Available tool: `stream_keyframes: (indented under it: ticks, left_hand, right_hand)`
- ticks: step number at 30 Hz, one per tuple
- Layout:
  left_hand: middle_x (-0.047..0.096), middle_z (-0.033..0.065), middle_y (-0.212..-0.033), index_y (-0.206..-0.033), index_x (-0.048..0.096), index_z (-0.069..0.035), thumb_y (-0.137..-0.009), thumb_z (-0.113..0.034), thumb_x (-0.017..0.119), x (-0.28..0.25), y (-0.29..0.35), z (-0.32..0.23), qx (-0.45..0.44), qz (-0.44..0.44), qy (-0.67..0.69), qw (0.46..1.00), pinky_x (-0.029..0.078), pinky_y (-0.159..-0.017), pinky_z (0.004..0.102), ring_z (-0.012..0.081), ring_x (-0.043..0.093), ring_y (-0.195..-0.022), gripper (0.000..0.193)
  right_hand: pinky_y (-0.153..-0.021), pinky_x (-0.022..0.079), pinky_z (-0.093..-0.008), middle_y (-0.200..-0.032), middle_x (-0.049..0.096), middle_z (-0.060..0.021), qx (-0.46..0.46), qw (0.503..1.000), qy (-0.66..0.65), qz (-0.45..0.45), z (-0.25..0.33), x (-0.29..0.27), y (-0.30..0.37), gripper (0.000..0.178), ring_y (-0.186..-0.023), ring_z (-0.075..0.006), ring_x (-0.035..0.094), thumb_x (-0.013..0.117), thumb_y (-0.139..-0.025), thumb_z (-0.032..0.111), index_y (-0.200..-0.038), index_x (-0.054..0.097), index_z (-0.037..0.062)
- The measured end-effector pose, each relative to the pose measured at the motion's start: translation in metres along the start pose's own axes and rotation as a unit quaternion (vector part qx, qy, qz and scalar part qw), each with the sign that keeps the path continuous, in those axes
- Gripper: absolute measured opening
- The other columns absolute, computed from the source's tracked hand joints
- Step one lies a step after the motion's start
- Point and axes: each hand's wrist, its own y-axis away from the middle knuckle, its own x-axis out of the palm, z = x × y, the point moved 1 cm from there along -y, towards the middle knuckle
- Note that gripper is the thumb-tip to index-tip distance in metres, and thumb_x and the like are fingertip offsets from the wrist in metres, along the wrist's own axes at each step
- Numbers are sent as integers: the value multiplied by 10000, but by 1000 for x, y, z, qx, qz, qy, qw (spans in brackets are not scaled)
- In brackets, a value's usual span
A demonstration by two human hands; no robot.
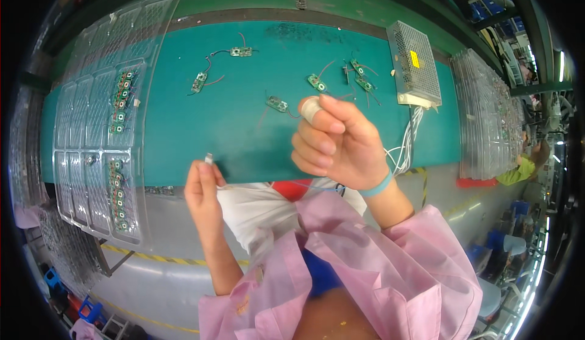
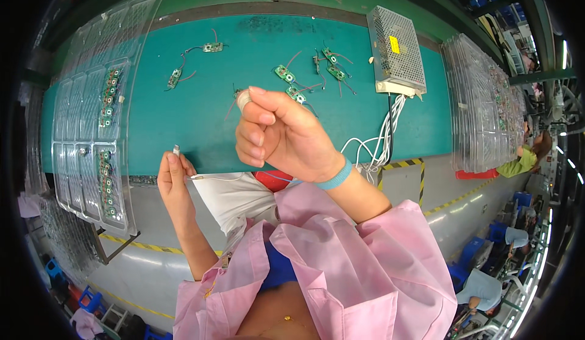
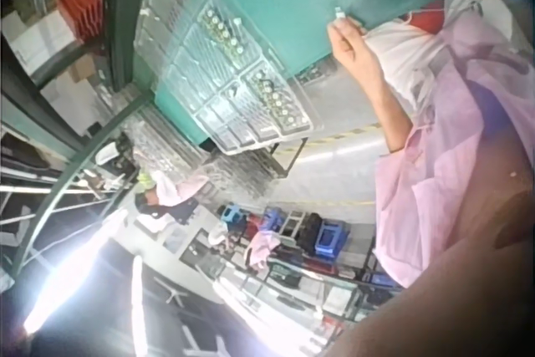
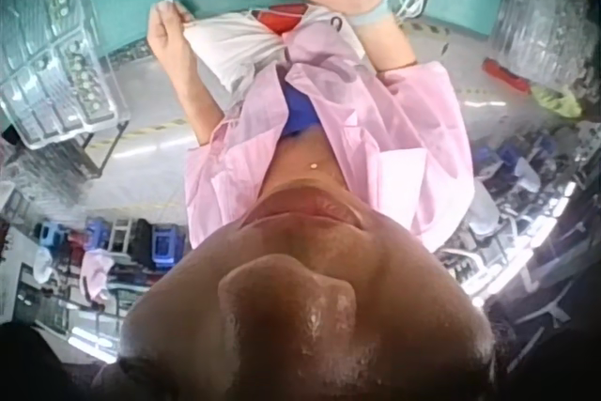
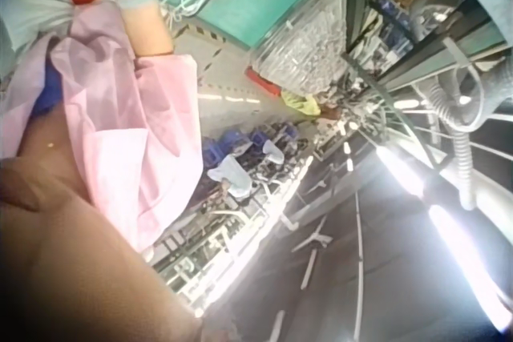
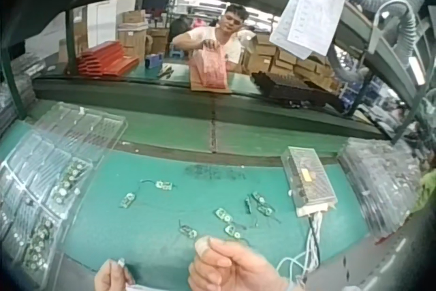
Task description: Assembling small electronic components and connecting wires at a production workbench.
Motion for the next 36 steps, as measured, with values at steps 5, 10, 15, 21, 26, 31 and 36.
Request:
stream_keyframes:
  ticks: [5, 10, 15, 21, 26, 31, 36]
  left_hand:
    - [428, -15, -664, -747, 453, -89, -987, -239, 398, 1, -1, 0, 0, -2, 7, 1000, 316, -624, 193, 70, 368, -625, 288]
    - [442, -14, -670, -754, 462, -85, -980, -200, 400, 1, -1, -2, 0, 2, 15, 1000, 321, -628, 191, 70, 371, -631, 262]
    - [461, -10, -688, -770, 477, -71, -977, -187, 411, 3, -2, -6, 5, -6, 22, 1000, 334, -630, 190, 69, 390, -640, 246]
    - [485, -9, -715, -786, 491, -66, -976, -185, 415, -4, 0, 2, -2, 14, 27, 1000, 344, -628, 187, 65, 403, -645, 236]
    - [486, -13, -717, -795, 497, -66, -975, -187, 418, -4, 0, -2, -1, 23, 32, 999, 346, -627, 185, 64, 404, -645, 231]
    - [485, -17, -717, -800, 500, -64, -975, -188, 420, -4, 0, 0, 5, 28, 27, 999, 347, -627, 184, 63, 404, -647, 228]
    - [482, -20, -716, -802, 500, -62, -974, -189, 421, -7, 1, 2, -2, 31, 24, 999, 346, -628, 184, 63, 403, -649, 228]
  right_hand:
    - [-508, 344, -259, -595, 433, -1, -8, 999, 30, -16, -1, 0, 0, 335, -518, -129, 392, 281, -987, 294, -700, 392, 162]
    - [-502, 348, -259, -598, 440, -7, -16, 998, 52, -22, -2, 0, -1, 298, -517, -126, 399, 321, -981, 269, -720, 400, 149]
    - [-502, 354, -249, -611, 467, -17, -26, 980, 196, -32, 3, 9, -1, 198, -533, -120, 434, 408, -959, 210, -785, 430, 117]
    - [-511, 376, -235, -640, 501, -28, -73, 841, 535, -42, 18, 20, -30, 129, -539, -109, 458, 512, -922, 148, -827, 462, 76]
    - [-558, 417, -259, -679, 518, -26, -138, 545, 820, -104, 34, -6, -92, 159, -587, -124, 483, 540, -900, 195, -996, 508, 73]
    - [-576, 424, -282, -731, 534, -27, -284, 219, 930, -73, 33, -72, -140, 151, -640, -158, 503, 548, -881, 198, -961, 534, 71]
    - [-599, 441, -300, -738, 554, -35, -328, 66, 941, -52, 24, -77, -153, 145, -676, -173, 522, 543, -873, 196, -929, 560, 63]
